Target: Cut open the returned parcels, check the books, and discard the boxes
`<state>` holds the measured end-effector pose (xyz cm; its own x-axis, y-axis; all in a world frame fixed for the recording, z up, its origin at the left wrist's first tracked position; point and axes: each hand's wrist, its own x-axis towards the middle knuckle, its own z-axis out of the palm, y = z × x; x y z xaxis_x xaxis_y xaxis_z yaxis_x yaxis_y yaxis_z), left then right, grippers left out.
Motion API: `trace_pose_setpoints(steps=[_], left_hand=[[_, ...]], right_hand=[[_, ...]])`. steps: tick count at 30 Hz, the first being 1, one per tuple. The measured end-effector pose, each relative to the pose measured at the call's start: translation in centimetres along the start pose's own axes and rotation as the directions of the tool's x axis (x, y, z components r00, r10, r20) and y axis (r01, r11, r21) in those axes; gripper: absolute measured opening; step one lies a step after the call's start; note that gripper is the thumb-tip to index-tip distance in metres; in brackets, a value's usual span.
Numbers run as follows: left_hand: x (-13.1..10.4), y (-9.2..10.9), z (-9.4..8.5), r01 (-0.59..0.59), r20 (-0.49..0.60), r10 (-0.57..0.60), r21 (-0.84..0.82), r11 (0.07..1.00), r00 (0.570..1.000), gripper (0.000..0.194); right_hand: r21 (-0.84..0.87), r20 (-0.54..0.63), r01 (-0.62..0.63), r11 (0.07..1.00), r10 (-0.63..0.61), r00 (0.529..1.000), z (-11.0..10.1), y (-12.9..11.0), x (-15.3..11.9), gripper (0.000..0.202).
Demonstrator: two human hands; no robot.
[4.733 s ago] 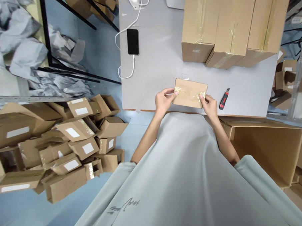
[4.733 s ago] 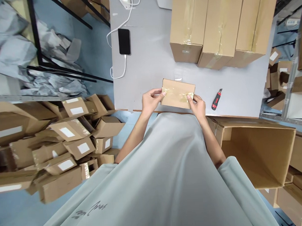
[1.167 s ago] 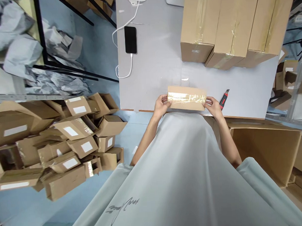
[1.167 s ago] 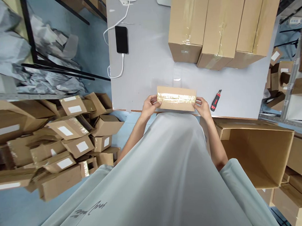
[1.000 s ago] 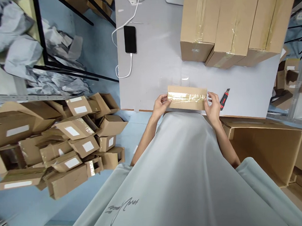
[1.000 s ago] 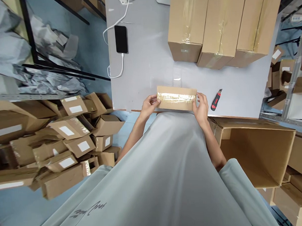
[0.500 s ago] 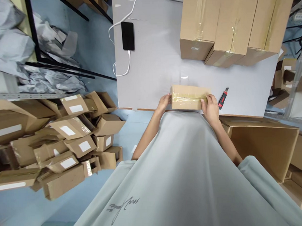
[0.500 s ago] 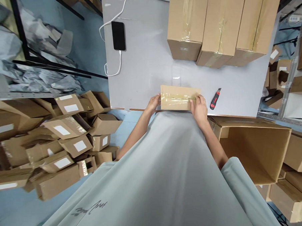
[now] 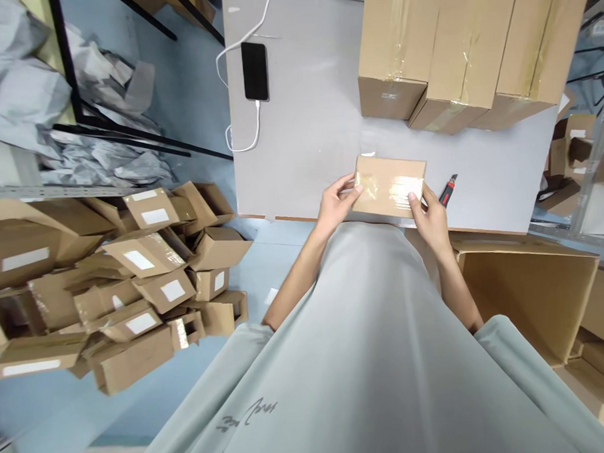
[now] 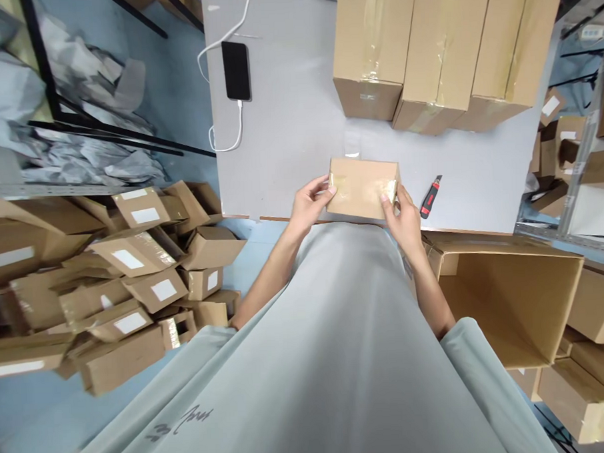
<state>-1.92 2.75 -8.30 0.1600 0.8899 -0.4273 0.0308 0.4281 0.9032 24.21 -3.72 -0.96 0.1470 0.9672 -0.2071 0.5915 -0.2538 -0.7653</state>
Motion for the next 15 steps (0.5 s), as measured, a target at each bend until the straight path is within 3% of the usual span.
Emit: trace_pose_setpoints(steps=[5,10,15], left_hand=[[-1.0,2.2,-2.8,-0.08,-0.056,0.09,0.169,0.982,0.994,0.063],[-1.2,0.8,-4.2,-0.039,-0.119,0.064,0.201,0.979,0.991,0.061],[-0.8,0.3,-4.2,-0.02,-0.076,0.032,0.161,0.987,0.997,0.066]], right_hand=[[0.33,0.123,-0.106,0.938,0.069,0.99,3.0,1.2,1.3,0.077],[0.353,0.143,-0.173,0.92,0.129,0.981,5.7,2.6,1.2,0.084],[0.363,0.191,-0.309,0.879,0.254,0.948,6.1,4.4,2.8,0.092]])
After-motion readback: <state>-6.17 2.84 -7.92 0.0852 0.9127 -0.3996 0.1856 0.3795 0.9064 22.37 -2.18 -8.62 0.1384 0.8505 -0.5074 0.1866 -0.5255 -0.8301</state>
